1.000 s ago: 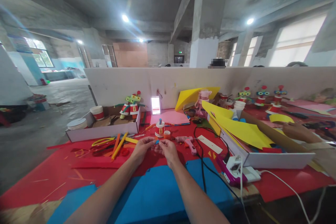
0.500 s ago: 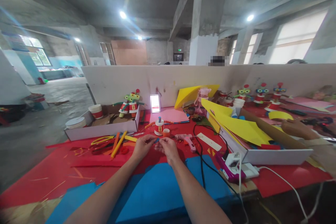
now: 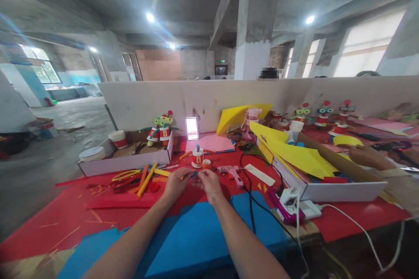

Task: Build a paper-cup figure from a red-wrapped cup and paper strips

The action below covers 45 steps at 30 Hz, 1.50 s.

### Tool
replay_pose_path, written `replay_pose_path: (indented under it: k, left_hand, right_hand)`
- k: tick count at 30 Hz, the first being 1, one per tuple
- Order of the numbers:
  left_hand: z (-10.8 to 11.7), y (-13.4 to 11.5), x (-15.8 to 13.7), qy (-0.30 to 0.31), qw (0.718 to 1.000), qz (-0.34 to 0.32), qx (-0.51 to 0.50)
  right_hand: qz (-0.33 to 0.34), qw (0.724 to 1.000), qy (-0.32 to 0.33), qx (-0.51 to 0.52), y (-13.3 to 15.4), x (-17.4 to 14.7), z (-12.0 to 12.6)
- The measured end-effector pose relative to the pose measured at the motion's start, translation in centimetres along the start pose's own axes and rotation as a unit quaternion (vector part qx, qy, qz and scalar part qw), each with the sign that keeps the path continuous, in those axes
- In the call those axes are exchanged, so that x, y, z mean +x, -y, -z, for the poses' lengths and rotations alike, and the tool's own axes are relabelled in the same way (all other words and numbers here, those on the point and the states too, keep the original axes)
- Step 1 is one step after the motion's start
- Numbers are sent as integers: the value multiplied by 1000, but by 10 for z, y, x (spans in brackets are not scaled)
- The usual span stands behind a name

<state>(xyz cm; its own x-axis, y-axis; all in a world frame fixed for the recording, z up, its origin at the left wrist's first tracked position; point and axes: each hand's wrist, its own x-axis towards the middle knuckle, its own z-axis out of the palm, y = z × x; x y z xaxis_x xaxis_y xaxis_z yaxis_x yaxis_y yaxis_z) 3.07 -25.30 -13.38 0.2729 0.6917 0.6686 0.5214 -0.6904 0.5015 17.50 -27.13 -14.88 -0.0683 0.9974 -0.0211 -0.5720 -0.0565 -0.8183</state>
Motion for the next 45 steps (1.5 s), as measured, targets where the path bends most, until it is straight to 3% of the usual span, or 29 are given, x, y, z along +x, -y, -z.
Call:
replay_pose_path:
  k: [6,13,19,23,29,33,39,45]
  left_hand:
    - [3,-6,-1,39,993,-65,94]
    - [1,-13,-1,93,963,-103,230]
    - [-1,-10,-1,102,954,-112,258]
    - [-1,-10,-2,94,969,-92,208]
    - [1,-7,-1,39,999,1,3]
    - [5,-5,1,22,997,56,-49]
    - [6,-7,1,77,994,52,-55]
    - [3,-7,1,51,987,116,-94]
  right_hand:
    - [5,1000,5,20,2,-2,-2]
    - [10,999,3,30,-1,0,0]
    - [4,1000,7,26,0,-1,-1]
    - [21,1000,9,-14,2,-4,-3]
    - [71,991,-7,-112,1,0,1]
    - [167,955,4,-244,-6,5,8]
    - [255,872,-10,-418,-7,2,11]
    - [282,868,-13,-408,4,-5,5]
